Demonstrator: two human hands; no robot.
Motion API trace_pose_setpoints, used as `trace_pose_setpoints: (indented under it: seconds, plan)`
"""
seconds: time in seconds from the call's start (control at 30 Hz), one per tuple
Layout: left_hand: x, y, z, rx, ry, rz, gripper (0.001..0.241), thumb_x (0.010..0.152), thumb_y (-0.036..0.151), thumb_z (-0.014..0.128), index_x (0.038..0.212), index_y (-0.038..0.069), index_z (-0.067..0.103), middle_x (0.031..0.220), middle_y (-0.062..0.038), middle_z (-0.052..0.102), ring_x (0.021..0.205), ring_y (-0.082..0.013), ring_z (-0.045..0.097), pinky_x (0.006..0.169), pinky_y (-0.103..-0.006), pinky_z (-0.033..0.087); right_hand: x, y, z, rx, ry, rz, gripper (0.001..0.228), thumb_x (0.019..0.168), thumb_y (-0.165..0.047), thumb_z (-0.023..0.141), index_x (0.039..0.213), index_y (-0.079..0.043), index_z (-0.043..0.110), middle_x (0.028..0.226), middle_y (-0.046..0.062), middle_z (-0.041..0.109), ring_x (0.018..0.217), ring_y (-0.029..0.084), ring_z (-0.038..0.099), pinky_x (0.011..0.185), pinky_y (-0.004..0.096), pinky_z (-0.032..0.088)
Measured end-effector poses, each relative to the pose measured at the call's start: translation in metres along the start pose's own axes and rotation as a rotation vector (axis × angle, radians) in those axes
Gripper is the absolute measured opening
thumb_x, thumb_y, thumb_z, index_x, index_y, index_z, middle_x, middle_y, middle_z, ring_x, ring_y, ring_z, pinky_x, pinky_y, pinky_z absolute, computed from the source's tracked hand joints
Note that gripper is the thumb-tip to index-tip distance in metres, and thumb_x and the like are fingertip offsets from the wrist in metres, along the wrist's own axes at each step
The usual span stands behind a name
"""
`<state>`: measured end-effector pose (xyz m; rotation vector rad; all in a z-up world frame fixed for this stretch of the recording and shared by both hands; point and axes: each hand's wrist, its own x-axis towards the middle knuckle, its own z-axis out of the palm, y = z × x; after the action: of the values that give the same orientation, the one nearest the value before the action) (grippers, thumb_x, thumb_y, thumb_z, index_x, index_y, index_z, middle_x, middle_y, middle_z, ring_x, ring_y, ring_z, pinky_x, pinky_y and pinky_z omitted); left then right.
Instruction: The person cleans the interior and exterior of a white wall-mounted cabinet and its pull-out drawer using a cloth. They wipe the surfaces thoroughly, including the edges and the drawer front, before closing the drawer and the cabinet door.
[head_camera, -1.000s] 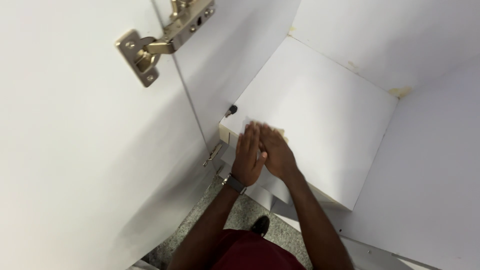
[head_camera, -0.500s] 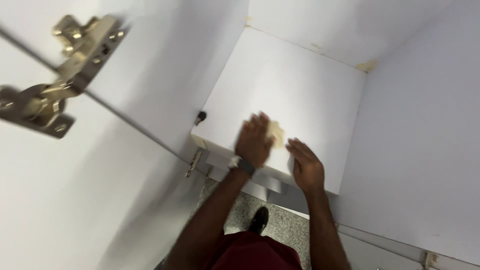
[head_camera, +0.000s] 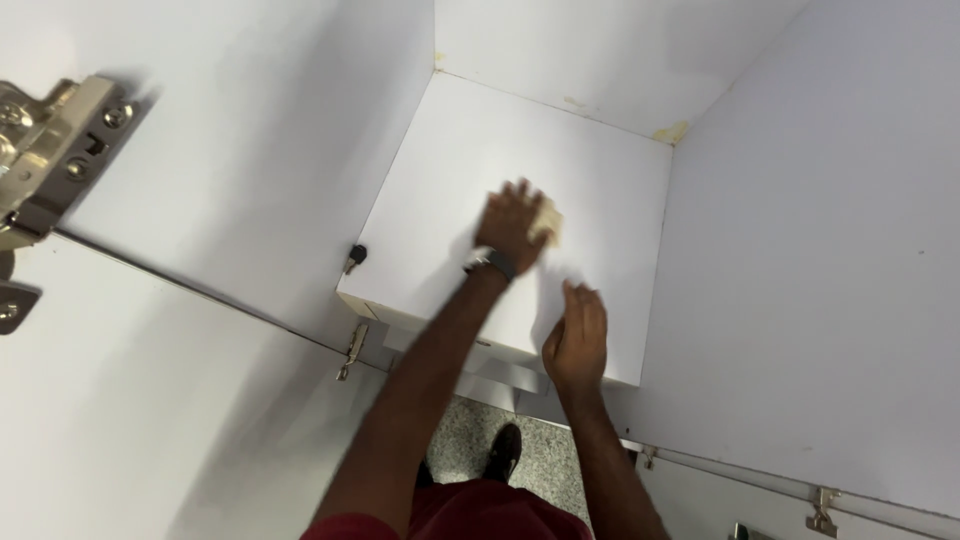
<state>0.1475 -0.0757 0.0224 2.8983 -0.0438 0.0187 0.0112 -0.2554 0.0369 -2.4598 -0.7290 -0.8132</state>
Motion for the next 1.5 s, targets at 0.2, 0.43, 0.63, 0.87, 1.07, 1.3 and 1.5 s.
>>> trace_pose_setpoints:
  seconds: [0.2,0.43,0.63,0.87,1.07,1.3,1.5]
  plan:
    - [-0.076,0.069,0.021,0.001,0.007,0.312,0.081,0.097,0.056,0.040,0.161,0.012,0.018,0.170,-0.015,0.011,0.155,-0.0346,0.010,0.124,-0.0493,0.007,0.017,-0.008,-0.014,0.047,-0.015,0.039,0.050,0.111,-0.028,0.041,0.145,0.007,0.054,0.146,0.029,0.056,0.141,0.044,0.048,0.123,0.053,0.031]
    - [-0.132,-0.006,0.018,-0.368,0.115,0.339,0.061,0.105,0.045,0.044,0.158,0.013,0.044,0.170,-0.013,0.034,0.162,-0.0338,0.025,0.131,-0.0515,0.016,0.026,0.001,-0.016,0.174,-0.362,0.063,0.048,0.113,-0.039,0.035,0.150,-0.014,0.051,0.161,0.008,0.049,0.153,0.029,0.044,0.127,0.046,0.033]
    - [-0.155,-0.064,0.002,-0.096,0.377,0.049,0.070,0.100,0.056,0.050,0.156,0.016,0.043,0.166,-0.016,0.031,0.154,-0.0365,0.026,0.122,-0.0596,0.016,0.023,-0.008,-0.005,0.007,-0.472,-0.041,0.056,0.109,-0.042,0.036,0.155,-0.009,0.044,0.164,0.012,0.039,0.153,0.031,0.032,0.123,0.050,0.026]
    - [-0.133,-0.073,0.012,-0.013,0.444,-0.017,0.067,0.100,0.046,0.050,0.159,0.016,0.040,0.168,-0.011,0.031,0.156,-0.0316,0.024,0.124,-0.0586,0.014,0.063,-0.031,0.041,0.028,-0.472,-0.109,0.055,0.109,-0.040,0.034,0.153,-0.009,0.047,0.164,0.015,0.038,0.153,0.032,0.031,0.124,0.052,0.024]
    - [-0.138,-0.072,0.005,-0.044,0.399,-0.039,0.059,0.105,0.040,0.045,0.159,0.016,0.040,0.168,-0.009,0.031,0.156,-0.0307,0.023,0.126,-0.0575,0.014,0.074,0.056,0.071,-0.145,-0.312,0.081,0.057,0.111,-0.042,0.036,0.154,-0.005,0.043,0.161,0.021,0.042,0.153,0.037,0.033,0.126,0.053,0.025]
    - [-0.140,-0.073,0.010,-0.054,0.442,-0.022,0.061,0.105,0.044,0.045,0.159,0.016,0.039,0.169,-0.009,0.031,0.157,-0.0304,0.023,0.126,-0.0568,0.014,0.006,0.048,0.007,-0.353,-0.320,0.432,0.069,0.106,-0.047,0.037,0.159,-0.004,0.033,0.165,0.026,0.025,0.151,0.051,0.020,0.121,0.063,0.018]
    - [-0.129,-0.066,0.000,-0.015,0.410,-0.076,0.066,0.104,0.050,0.044,0.160,0.017,0.038,0.169,-0.009,0.028,0.158,-0.0309,0.020,0.126,-0.0585,0.012,-0.041,-0.007,-0.035,-0.301,-0.374,0.395,0.070,0.105,-0.055,0.030,0.161,-0.012,0.027,0.168,0.023,0.022,0.155,0.048,0.019,0.123,0.062,0.016]
